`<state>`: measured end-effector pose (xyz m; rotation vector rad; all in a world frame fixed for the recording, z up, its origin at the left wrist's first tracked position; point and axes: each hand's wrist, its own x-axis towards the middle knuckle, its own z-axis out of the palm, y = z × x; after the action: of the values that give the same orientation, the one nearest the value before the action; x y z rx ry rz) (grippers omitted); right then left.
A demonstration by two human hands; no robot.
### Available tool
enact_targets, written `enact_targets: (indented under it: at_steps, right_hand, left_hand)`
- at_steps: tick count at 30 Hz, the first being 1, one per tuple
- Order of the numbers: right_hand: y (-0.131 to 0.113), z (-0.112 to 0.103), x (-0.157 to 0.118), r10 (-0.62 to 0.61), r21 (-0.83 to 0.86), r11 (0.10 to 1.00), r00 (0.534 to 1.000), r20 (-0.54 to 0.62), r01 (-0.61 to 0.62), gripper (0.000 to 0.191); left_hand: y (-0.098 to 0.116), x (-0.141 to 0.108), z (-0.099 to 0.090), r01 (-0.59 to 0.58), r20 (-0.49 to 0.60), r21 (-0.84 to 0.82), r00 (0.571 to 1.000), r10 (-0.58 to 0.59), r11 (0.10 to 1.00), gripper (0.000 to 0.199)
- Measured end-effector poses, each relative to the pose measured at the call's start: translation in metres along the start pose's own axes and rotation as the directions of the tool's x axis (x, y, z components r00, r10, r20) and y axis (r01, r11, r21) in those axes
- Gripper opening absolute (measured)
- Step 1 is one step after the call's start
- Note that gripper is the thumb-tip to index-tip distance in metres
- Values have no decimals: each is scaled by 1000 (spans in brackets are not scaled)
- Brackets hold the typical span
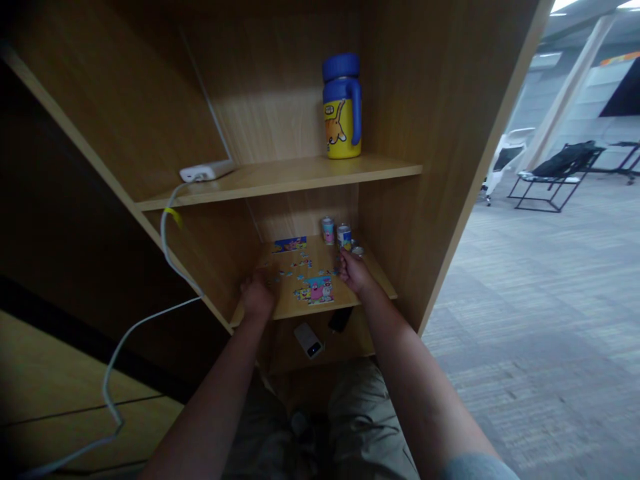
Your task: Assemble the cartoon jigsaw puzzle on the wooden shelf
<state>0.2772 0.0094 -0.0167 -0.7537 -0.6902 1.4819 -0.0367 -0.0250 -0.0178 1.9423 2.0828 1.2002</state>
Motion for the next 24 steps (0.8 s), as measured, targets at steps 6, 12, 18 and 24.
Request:
enact_targets:
  at_steps: [6,12,18,24]
  right_hand:
    - [0,2,-1,-2,-22,1000,1000,-12,2,57]
    - [1,1,-1,-9,-45,999,1000,-11,9,56]
    - [1,1,-1,-9,-43,999,1000,-2,9,54]
    - [2,1,0,-16,-60,998,1000,-23,15,55]
  left_hand:
    - [10,0,8,-39,155,288,988,-6,957,51]
    - [4,4,7,-93,170,72,982,80,993,42]
    - [4,5,7,-69,153,-35,985,74,997,23]
    - [2,7,13,-61,61,34,996,58,998,12]
